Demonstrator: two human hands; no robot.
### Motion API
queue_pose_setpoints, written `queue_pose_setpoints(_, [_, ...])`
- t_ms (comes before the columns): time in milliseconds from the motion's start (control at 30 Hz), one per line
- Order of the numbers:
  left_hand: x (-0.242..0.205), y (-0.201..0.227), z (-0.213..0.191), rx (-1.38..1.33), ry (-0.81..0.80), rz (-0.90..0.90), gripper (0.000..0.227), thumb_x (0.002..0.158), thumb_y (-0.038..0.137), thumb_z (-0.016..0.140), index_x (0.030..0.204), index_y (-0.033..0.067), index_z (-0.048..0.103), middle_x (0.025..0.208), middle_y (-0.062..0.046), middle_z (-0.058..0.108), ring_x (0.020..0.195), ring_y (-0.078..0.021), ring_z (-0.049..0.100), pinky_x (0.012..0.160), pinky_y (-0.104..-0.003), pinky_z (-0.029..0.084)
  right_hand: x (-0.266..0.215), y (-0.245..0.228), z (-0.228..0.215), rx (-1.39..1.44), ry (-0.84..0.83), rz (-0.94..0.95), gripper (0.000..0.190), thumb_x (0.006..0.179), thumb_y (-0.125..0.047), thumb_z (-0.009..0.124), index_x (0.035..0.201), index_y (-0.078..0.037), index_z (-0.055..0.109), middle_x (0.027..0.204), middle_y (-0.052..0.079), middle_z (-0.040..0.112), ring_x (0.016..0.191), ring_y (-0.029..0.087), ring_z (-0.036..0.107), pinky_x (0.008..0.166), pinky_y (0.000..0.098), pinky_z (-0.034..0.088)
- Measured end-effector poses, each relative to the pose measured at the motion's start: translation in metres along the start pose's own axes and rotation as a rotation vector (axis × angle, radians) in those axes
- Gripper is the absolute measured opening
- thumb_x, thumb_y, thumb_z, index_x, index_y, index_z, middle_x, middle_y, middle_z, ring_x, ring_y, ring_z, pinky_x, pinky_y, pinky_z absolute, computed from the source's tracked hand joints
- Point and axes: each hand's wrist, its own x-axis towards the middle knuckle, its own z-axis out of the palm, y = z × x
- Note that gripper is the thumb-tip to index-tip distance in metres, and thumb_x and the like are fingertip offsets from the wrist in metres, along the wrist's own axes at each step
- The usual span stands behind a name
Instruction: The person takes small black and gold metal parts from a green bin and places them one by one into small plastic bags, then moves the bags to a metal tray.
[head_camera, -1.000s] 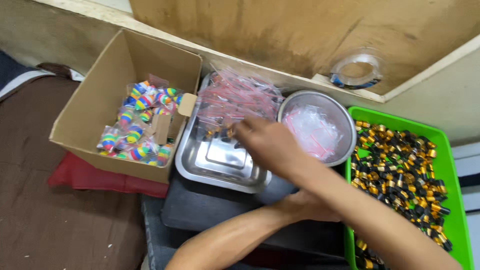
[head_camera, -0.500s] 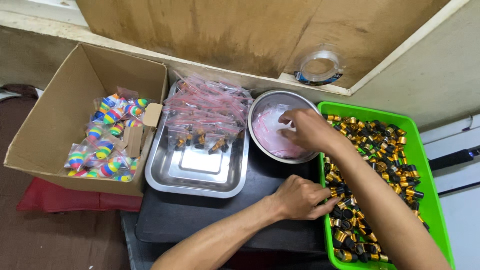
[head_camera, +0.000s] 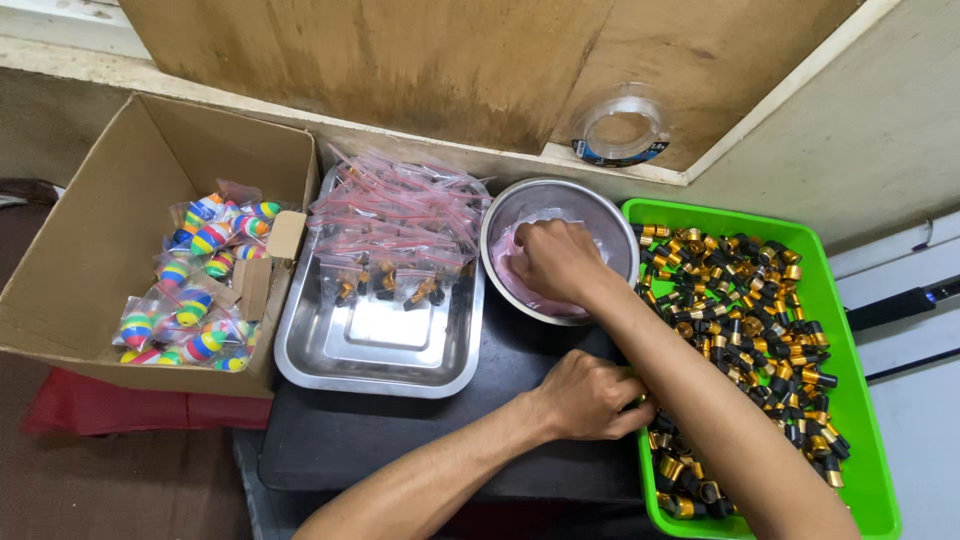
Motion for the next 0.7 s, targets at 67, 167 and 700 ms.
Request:
queue_pose_setpoints(67, [0.000, -0.004, 0.002, 0.022, -0.024, -0.040, 0.035, 0.094, 0.035, 0.062, 0.065, 0.0177, 0.057, 0.053, -0.001, 0.057, 0.048, -0.0210, 0.063, 0.046, -0.032, 0.049, 0.010, 0.015, 0.018, 0.063, 0.094, -0.059, 0.028, 0.086, -0.036, 0.066, 0.102, -0.015, 0.076, 0.088, 0.013, 0.076, 0.090, 0.039, 0.076, 0.079, 0.0542, 0.059])
queue_pose_setpoints(167, [0.000, -0.004, 0.000, 0.006, -0.049, -0.036, 0.032, 0.091, 0.034, 0.064, 0.065, 0.0170, 0.058, 0.053, -0.003, 0.057, 0.049, -0.0218, 0.064, 0.047, -0.034, 0.050, 0.018, 0.021, 0.032, 0.059, 0.140, -0.040, 0.021, 0.083, -0.032, 0.064, 0.093, -0.017, 0.076, 0.081, 0.012, 0.076, 0.084, 0.039, 0.077, 0.076, 0.0534, 0.058])
queue_pose_setpoints(700, [0.027, 0.011, -0.036, -0.143, 0.174, -0.008, 0.036, 0.098, 0.025, 0.063, 0.066, 0.0112, 0.052, 0.049, -0.007, 0.050, 0.041, -0.0238, 0.058, 0.041, -0.030, 0.045, -0.079, 0.063, -0.052, 1.130, 0.297, -0.091, 0.014, 0.097, -0.008, 0.070, 0.105, 0.002, 0.075, 0.086, 0.016, 0.073, 0.081, 0.025, 0.066, 0.080, 0.0389, 0.054])
